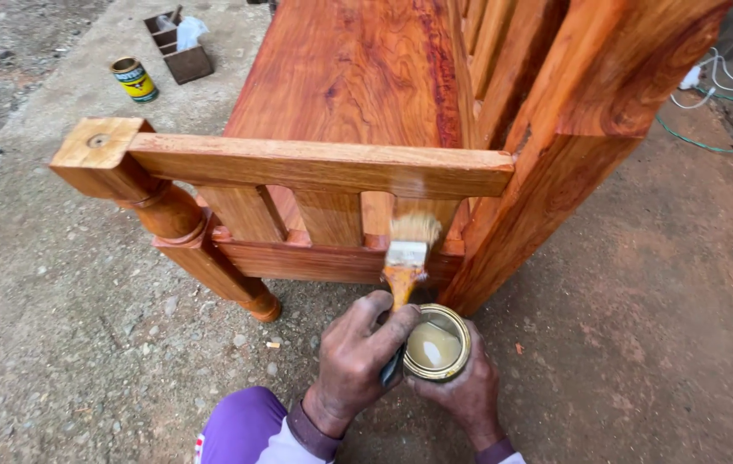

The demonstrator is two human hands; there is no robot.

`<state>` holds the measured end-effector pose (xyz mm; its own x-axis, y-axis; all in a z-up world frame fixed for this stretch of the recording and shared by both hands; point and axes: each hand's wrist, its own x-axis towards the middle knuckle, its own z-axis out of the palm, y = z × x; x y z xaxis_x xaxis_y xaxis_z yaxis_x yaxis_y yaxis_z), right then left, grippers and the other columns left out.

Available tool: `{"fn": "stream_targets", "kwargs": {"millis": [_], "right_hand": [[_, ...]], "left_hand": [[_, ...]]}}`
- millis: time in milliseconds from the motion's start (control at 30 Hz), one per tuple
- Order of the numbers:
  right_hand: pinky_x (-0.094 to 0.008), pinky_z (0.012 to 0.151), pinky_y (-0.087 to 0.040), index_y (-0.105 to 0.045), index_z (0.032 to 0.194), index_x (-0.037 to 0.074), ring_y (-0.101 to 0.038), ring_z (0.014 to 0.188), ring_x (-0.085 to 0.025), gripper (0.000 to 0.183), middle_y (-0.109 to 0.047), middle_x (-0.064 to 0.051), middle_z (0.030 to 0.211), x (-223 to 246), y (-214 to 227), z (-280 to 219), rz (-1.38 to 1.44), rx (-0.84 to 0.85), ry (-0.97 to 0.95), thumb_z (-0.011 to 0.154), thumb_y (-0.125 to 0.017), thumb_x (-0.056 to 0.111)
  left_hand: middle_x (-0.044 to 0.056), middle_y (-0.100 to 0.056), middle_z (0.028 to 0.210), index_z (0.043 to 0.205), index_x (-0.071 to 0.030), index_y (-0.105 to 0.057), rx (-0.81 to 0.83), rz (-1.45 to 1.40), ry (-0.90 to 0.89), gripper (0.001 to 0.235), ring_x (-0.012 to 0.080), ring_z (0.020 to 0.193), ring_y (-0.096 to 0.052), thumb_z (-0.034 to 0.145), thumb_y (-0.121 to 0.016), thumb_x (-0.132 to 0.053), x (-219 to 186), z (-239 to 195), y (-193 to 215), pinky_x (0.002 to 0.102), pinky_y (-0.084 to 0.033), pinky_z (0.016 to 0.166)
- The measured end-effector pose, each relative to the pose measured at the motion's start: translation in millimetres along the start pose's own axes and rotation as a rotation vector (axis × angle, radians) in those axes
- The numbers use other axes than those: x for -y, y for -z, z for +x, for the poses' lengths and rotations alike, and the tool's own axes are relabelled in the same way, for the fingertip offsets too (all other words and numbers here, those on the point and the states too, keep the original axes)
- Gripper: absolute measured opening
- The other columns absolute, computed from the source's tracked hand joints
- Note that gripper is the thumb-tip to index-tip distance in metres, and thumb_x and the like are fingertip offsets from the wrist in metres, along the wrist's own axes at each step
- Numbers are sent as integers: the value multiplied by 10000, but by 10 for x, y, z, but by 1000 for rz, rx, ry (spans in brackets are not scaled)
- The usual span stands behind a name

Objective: The person paints the legs and lower frame of a wooden chair with a light-colored varnish or paint using a brush. They repeatedly dip the brush into a can held in the other hand and apply the finish to the furniture's surface.

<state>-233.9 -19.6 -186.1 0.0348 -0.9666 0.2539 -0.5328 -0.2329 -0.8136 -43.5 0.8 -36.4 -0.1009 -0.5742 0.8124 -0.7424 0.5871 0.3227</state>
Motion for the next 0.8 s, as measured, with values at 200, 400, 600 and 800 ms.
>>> {"fn": "stream_targets", "kwargs": {"millis": [200, 400, 600, 800], "right_hand": [[-412, 893, -593, -476, 1379, 68, -726, 1073, -270, 1154, -719, -127, 1200, -134, -16, -48, -16, 28, -21, 405, -1007, 386], [-411, 905, -590, -468, 1389, 61, -725, 1085, -265, 1155, -719, -127, 1202, -39, -32, -64, -27, 42, -10, 415, -1008, 364], [-407, 899, -596, -484, 1377, 88, -734, 1070, -259, 1131, -730, -107, 1190, 139, -103, -106, -80, 66, -25, 399, -1003, 317], [-412, 879, -599, -473, 1376, 86, -731, 1055, -268, 1151, -724, -114, 1181, 197, -213, -166, -141, 105, -21, 382, -1006, 313]], "left_hand": [[113, -657, 1022, 1112, -65, -746, 132, -4, 68, 442, 268, 871, -713, 677, -818, -48, 92, 216, 310, 382, -597, 729], [122, -665, 1058, 1052, -81, -748, -107, -43, 50, 357, 272, 897, -725, 716, -794, 29, 210, 103, 306, 365, -606, 763], [99, -669, 1051, 1049, -106, -746, 46, -167, 144, 359, 271, 925, -723, 712, -804, 4, 411, -187, 296, 367, -608, 791], [98, -676, 1080, 1058, -130, -749, -164, -300, 206, 284, 216, 906, -725, 807, -865, -64, 510, -175, 107, 342, -614, 776]]}}
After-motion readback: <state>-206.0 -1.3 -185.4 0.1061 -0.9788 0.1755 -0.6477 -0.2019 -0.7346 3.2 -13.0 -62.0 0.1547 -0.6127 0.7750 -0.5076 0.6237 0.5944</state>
